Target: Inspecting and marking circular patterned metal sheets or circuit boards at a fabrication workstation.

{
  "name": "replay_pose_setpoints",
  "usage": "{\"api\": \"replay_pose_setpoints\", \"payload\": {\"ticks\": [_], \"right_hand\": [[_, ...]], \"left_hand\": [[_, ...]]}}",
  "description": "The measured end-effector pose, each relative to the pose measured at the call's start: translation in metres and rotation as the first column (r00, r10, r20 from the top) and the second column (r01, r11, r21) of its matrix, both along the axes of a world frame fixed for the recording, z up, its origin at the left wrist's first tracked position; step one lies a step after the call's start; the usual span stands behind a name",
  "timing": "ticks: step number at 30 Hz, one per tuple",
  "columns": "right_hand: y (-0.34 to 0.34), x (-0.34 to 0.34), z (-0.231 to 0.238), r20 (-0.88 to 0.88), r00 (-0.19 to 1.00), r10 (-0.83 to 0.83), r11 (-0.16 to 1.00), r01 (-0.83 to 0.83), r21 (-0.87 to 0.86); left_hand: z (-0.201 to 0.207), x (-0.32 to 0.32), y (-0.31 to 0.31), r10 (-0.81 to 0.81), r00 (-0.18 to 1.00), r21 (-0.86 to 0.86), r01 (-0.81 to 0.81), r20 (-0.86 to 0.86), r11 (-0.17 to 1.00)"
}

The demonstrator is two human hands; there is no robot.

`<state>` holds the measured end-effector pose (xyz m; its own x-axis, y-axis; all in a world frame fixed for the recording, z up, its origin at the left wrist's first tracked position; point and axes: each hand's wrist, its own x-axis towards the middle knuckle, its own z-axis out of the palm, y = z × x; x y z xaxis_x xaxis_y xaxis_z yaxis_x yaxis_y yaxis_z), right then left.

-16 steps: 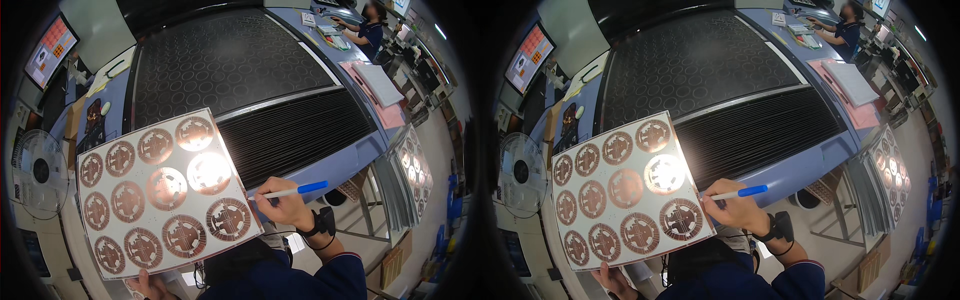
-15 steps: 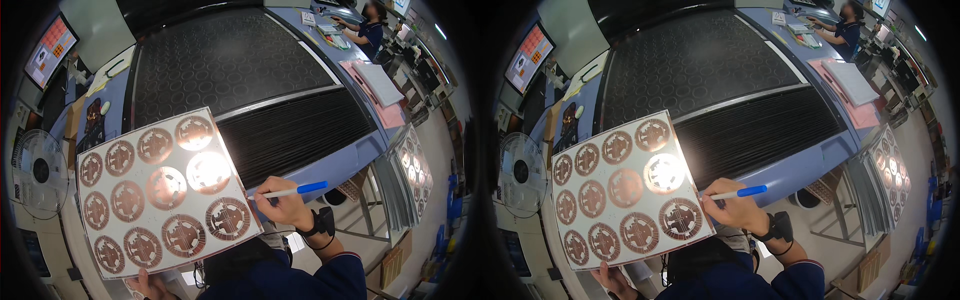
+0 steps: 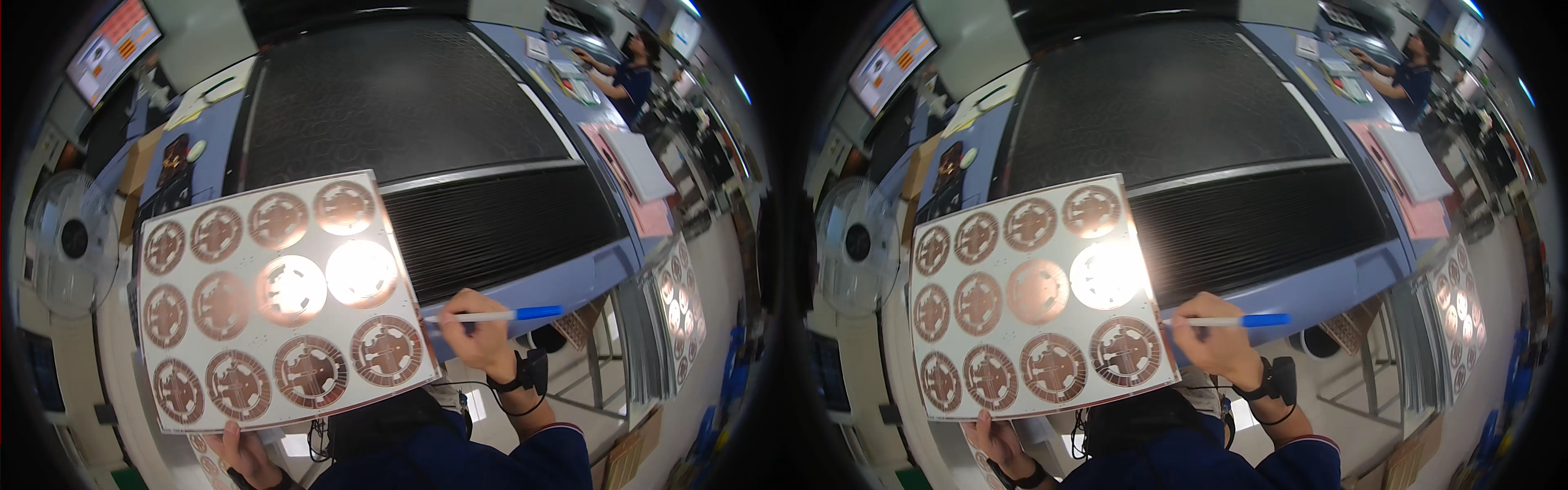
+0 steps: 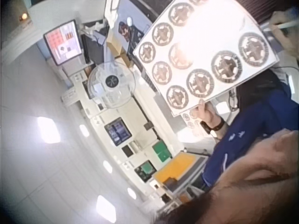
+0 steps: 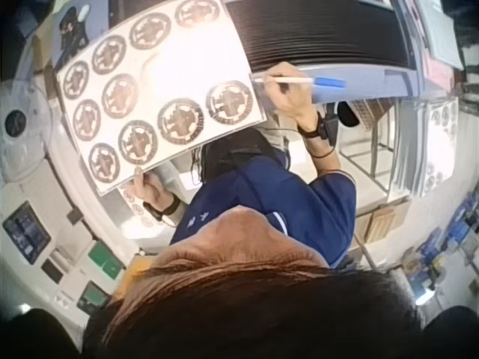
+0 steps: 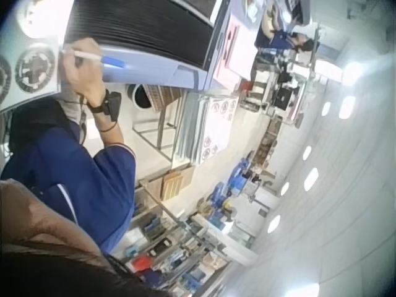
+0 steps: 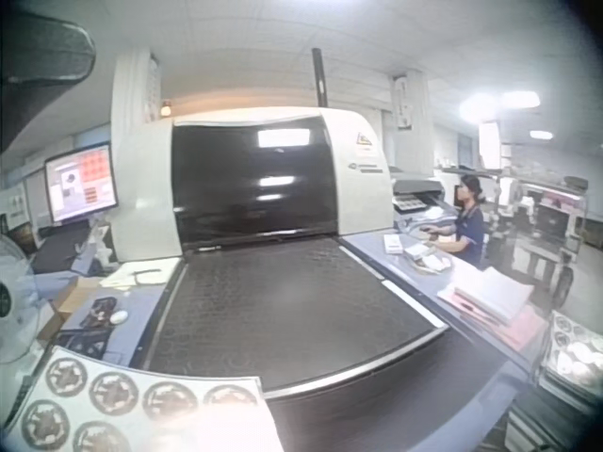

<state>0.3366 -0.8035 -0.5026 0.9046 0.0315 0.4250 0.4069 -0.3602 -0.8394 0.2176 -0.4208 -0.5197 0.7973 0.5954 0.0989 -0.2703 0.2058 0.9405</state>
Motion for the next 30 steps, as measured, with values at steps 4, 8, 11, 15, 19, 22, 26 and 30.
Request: {"api": "replay_pose_setpoints", "payload": {"ticks": [4,8,11,15,19,22,26,30], "right_hand": [[-0.026,0.018,-0.056,0.017,0.996,-0.087,0.919,0.074,0.386],[-0.069,0.044,-0.088,0.039,0.981,-0.191,0.842,0.143,0.521],[-0.088,0.051,-0.107,0.101,0.973,-0.206,0.872,0.136,0.471],[-0.097,0.061,-0.125,0.023,0.971,-0.236,0.902,0.211,0.377],[-0.099,0.057,-0.113,0.200,0.963,-0.178,0.916,0.088,0.392],[-0.093,0.058,-0.101,0.202,0.955,-0.218,0.902,0.119,0.415],[-0.091,0.059,-0.108,0.185,0.961,-0.204,0.907,0.114,0.405],[-0.099,0.055,-0.117,0.116,0.963,-0.243,0.931,0.197,0.308]], "left_hand": [[-0.009,-0.025,0.013,0.067,0.994,-0.163,-0.053,0.085,0.985],[-0.094,-0.064,0.046,0.099,0.957,-0.433,0.031,0.273,0.901],[-0.214,-0.141,0.106,-0.002,0.897,-0.368,0.184,0.441,0.911],[-0.301,-0.204,0.080,0.606,0.780,-0.555,-0.438,0.156,0.707],[-0.333,-0.234,0.089,0.827,0.562,-0.621,-0.647,0.004,0.442],[-0.360,-0.191,0.088,0.840,0.518,-0.628,-0.710,-0.160,0.318],[-0.392,-0.208,0.099,0.857,0.462,-0.603,-0.758,-0.226,0.249],[-0.403,-0.202,0.094,0.854,0.464,-0.537,-0.795,-0.238,0.282]]}}
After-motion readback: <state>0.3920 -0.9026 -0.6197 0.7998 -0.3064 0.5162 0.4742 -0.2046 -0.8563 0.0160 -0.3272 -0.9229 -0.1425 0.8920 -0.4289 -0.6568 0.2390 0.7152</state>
